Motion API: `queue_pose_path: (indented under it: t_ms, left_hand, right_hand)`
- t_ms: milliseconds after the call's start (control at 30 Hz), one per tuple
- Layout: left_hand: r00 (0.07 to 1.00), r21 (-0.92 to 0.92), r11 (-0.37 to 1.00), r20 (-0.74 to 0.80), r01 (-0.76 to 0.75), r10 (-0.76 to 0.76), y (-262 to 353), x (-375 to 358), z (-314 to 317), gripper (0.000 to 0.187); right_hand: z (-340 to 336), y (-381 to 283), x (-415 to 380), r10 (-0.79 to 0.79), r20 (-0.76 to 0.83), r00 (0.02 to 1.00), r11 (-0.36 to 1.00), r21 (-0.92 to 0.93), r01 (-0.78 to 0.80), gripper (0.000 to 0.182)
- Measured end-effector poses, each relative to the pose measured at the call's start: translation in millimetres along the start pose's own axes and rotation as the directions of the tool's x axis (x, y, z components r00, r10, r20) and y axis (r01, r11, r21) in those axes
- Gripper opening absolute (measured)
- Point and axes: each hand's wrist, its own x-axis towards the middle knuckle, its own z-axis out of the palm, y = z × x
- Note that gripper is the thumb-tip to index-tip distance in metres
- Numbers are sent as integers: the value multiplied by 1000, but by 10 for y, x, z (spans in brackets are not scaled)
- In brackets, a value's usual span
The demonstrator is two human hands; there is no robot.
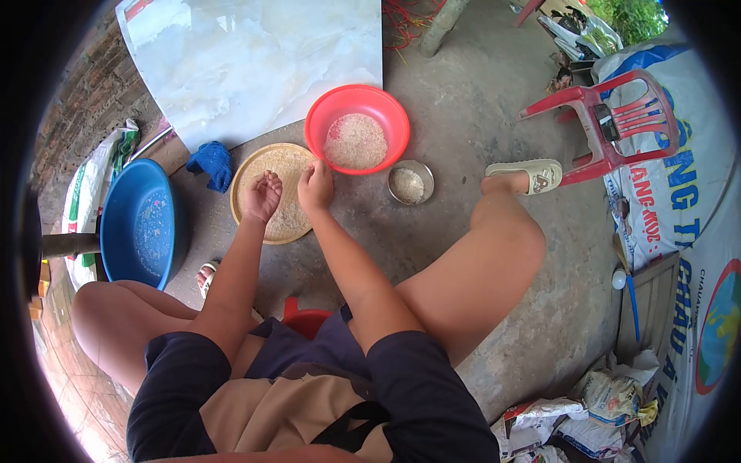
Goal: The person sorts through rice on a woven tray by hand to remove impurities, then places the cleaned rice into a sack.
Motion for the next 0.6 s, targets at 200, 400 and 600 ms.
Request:
queue_pose_path:
  t_ms: [200,400,600]
  left_hand:
    - [990,-136,984,101,112,-98,12,-19,2,26]
    - [952,367,881,-169,300,-254,-81,121,291,36]
    - [968,971,-208,-67,119,241,-345,343,288,33]
  right_hand:
    - [156,130,-83,340,60,938,928,142,-345,12]
    - [237,75,-2,610,592,527,309,435,-846,38]
    - [284,25,97,507,762,402,-87,510,-856,44]
